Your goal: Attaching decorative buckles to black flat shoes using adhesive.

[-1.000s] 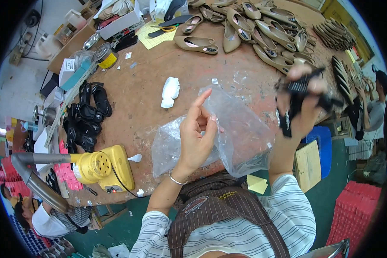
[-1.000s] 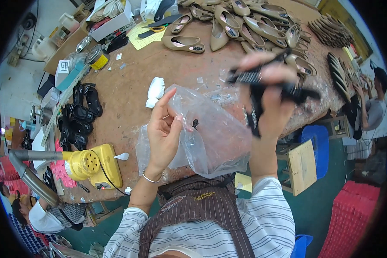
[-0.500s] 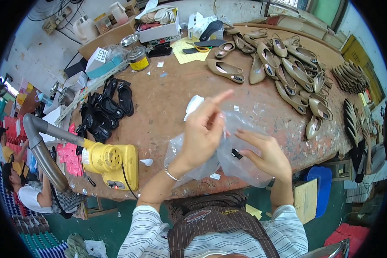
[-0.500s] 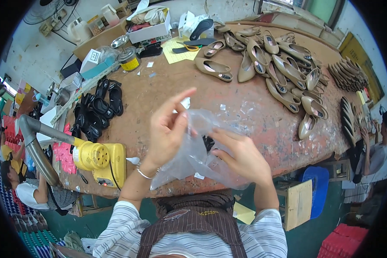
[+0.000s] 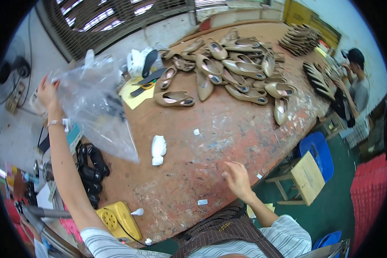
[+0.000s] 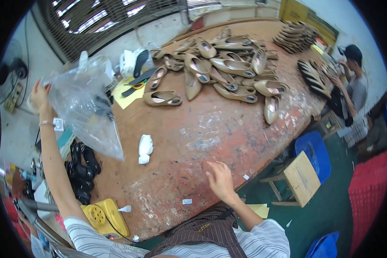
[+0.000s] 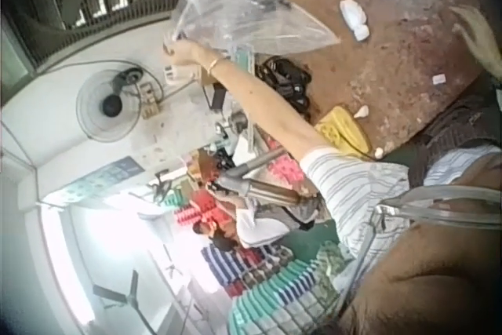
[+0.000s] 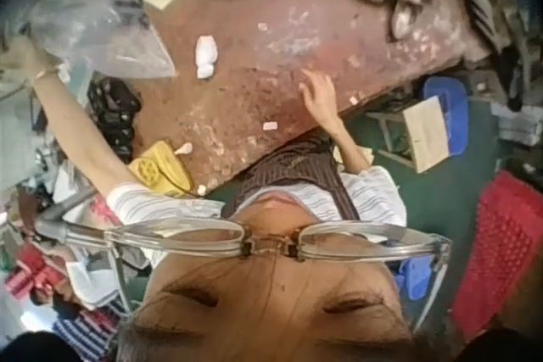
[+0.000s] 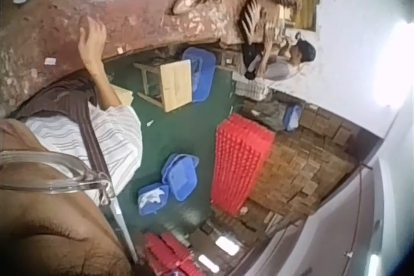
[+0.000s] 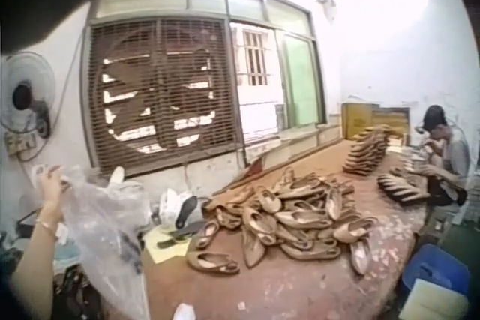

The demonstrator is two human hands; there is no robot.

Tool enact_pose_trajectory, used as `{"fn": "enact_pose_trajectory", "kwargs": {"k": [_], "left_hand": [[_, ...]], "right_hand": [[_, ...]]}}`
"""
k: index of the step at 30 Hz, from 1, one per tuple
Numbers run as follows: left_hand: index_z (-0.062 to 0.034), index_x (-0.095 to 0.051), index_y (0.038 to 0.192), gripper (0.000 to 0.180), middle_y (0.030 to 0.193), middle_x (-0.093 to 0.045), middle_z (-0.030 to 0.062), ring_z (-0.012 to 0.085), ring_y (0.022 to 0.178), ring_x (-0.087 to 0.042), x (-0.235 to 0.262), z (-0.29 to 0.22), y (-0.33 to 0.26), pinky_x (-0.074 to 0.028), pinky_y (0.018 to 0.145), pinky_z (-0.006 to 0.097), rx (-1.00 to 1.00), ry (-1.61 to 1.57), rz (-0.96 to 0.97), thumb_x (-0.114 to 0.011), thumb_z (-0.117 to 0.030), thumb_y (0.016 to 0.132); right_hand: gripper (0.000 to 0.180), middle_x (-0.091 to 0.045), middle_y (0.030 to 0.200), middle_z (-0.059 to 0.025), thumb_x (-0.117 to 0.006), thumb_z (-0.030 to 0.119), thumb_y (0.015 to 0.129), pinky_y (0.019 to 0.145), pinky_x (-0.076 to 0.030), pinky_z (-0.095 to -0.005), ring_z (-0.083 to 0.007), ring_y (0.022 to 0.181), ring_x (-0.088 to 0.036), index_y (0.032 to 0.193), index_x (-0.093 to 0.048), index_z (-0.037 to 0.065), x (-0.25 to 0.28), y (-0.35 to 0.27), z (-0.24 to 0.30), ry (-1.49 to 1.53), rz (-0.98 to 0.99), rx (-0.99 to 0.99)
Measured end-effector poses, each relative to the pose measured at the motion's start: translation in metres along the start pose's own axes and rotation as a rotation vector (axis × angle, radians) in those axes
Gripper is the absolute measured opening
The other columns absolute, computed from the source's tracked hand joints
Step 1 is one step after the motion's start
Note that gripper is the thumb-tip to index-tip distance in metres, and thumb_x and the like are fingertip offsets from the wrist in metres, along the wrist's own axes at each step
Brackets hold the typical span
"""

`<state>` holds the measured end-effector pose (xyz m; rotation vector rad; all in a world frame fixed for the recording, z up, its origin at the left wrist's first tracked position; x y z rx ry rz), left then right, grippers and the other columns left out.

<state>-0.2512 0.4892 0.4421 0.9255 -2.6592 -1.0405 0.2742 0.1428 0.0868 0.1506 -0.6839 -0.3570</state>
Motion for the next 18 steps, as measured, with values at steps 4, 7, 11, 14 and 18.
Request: {"fn": "enact_pose_trajectory", "kwargs": {"k": [4, 7, 11, 14, 18], "left_hand": [[0.0055, -0.036, 0.135, 0.047, 0.129, -0.05, 0.02, 0.0243, 0.116, -0.053, 0.001, 0.035, -0.087, -0.04, 0.099, 0.033, -0.179, 0.32, 0.121, -0.049, -0.009, 0.093], [0.0054, -0.033, 0.138, 0.051, 0.136, -0.044, 0.0204, 0.0289, 0.126, -0.044, -0.014, 0.079, -0.243, -0.033, 0.106, 0.036, -0.144, 0.395, 0.491, -0.051, -0.007, 0.092], [0.0032, -0.034, 0.139, 0.061, 0.141, -0.038, 0.023, 0.0338, 0.134, -0.034, 0.009, 0.072, -0.492, -0.025, 0.111, 0.042, 0.24, 0.489, 0.96, -0.058, -0.01, 0.084], [-0.0019, -0.031, 0.142, 0.069, 0.149, -0.02, 0.0276, 0.0442, 0.14, -0.012, 0.02, 0.03, -0.622, -0.011, 0.113, 0.054, 0.278, 0.496, 1.209, -0.062, -0.025, 0.085], [-0.0075, -0.024, 0.146, 0.077, 0.153, -0.014, 0.023, 0.0425, 0.142, -0.007, 0.022, 0.003, -0.69, -0.003, 0.109, 0.063, -0.079, 0.694, 1.386, -0.06, -0.041, 0.087]], "right_hand": [[0.053, -0.045, 0.134, -0.0189, -0.062, 0.018, 0.083, 0.109, -0.019, -0.0562, -0.039, 0.13, -0.033, 0.132, -0.045, 0.005, -0.037, -0.039, -0.034, -0.239, 0.122, 0.003], [0.052, -0.043, 0.135, -0.0199, -0.062, 0.02, 0.083, 0.109, -0.021, -0.0552, -0.0391, 0.13, -0.034, 0.13, -0.046, 0.005, -0.03, -0.055, -0.043, -0.388, 0.023, 0.011], [0.039, -0.052, 0.127, -0.014, -0.062, 0.017, 0.081, 0.107, -0.027, -0.0535, -0.0343, 0.126, -0.041, 0.117, -0.056, 0.007, -0.037, -0.064, -0.047, -0.316, -0.095, 0.162], [0.023, -0.06, 0.115, -0.0078, -0.062, 0.013, 0.076, 0.105, -0.033, -0.0516, -0.03, 0.119, -0.049, 0.099, -0.064, 0.009, -0.026, -0.067, -0.038, -0.274, -0.2, 0.218], [0.019, -0.062, 0.111, -0.0071, -0.063, 0.011, 0.073, 0.106, -0.031, -0.052, -0.0299, 0.117, -0.05, 0.092, -0.066, 0.01, -0.029, -0.076, -0.041, -0.282, -0.236, 0.293]]}}
Point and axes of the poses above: each hand's wrist, its own y-axis towards the middle knuckle, its own x-axis out of the back of the hand, z = x × y, the point moved 9 cm from there along y, towards the middle knuckle
